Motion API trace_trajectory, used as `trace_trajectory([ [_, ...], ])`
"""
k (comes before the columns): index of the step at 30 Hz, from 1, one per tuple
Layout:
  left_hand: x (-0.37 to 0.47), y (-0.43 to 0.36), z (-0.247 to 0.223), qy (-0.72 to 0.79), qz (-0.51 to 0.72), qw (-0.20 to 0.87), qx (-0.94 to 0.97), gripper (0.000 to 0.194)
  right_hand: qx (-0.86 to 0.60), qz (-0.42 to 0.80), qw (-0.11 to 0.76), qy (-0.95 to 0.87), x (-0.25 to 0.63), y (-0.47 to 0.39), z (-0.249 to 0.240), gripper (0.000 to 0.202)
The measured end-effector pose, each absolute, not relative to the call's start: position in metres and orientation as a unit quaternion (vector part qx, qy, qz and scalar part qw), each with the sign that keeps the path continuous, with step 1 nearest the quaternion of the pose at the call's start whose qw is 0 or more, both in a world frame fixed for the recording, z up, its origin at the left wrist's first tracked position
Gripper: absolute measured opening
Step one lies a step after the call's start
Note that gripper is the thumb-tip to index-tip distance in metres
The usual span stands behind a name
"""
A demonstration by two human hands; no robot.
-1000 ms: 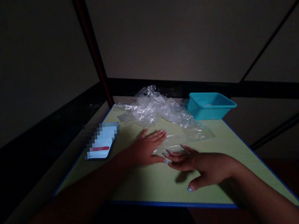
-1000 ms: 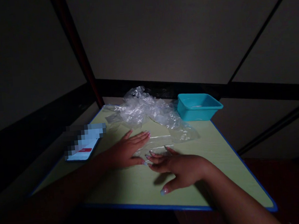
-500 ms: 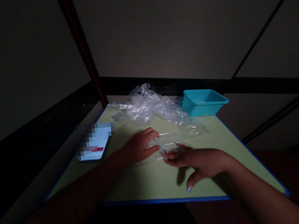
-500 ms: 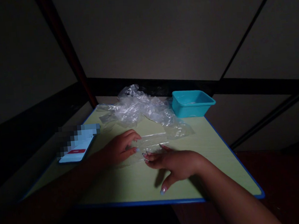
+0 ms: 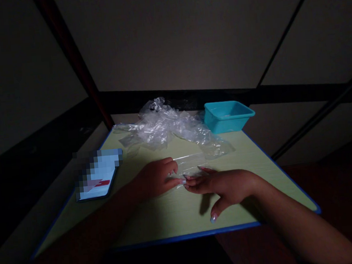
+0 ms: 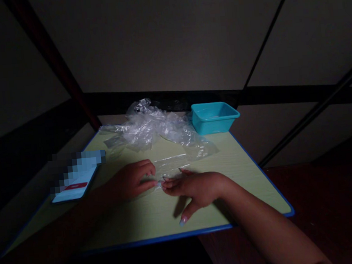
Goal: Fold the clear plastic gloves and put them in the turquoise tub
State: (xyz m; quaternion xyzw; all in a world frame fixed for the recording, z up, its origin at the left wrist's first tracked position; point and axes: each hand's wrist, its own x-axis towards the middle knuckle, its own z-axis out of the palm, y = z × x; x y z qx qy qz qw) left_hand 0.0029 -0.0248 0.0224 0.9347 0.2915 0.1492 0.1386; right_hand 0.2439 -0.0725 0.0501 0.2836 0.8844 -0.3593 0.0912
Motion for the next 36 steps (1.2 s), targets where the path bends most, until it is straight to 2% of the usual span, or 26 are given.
trace_trajectory([
  [6, 0.008, -0.028, 0.017, 0.244, 0.098, 0.105, 0.959, 0.028, 0.276, -0.356, 0.084, 0.889, 0.246, -0.069, 0.050, 0.092],
  [15, 0.009, -0.031, 0.016, 0.251, 0.098, 0.103, 0.957, 0.020, 0.279, -0.354, 0.076, 0.889, 0.248, -0.069, 0.053, 0.087],
  [23, 0.009, -0.033, 0.018, 0.257, 0.102, 0.111, 0.955, 0.005, 0.256, -0.354, 0.045, 0.898, 0.251, -0.066, 0.050, 0.083],
  [32, 0.008, -0.038, 0.020, 0.273, 0.105, 0.152, 0.944, 0.020, 0.281, -0.356, 0.049, 0.890, 0.250, -0.064, 0.053, 0.075],
  [36, 0.007, -0.036, 0.021, 0.270, 0.108, 0.169, 0.942, 0.020, 0.294, -0.348, 0.034, 0.889, 0.250, -0.064, 0.054, 0.072],
])
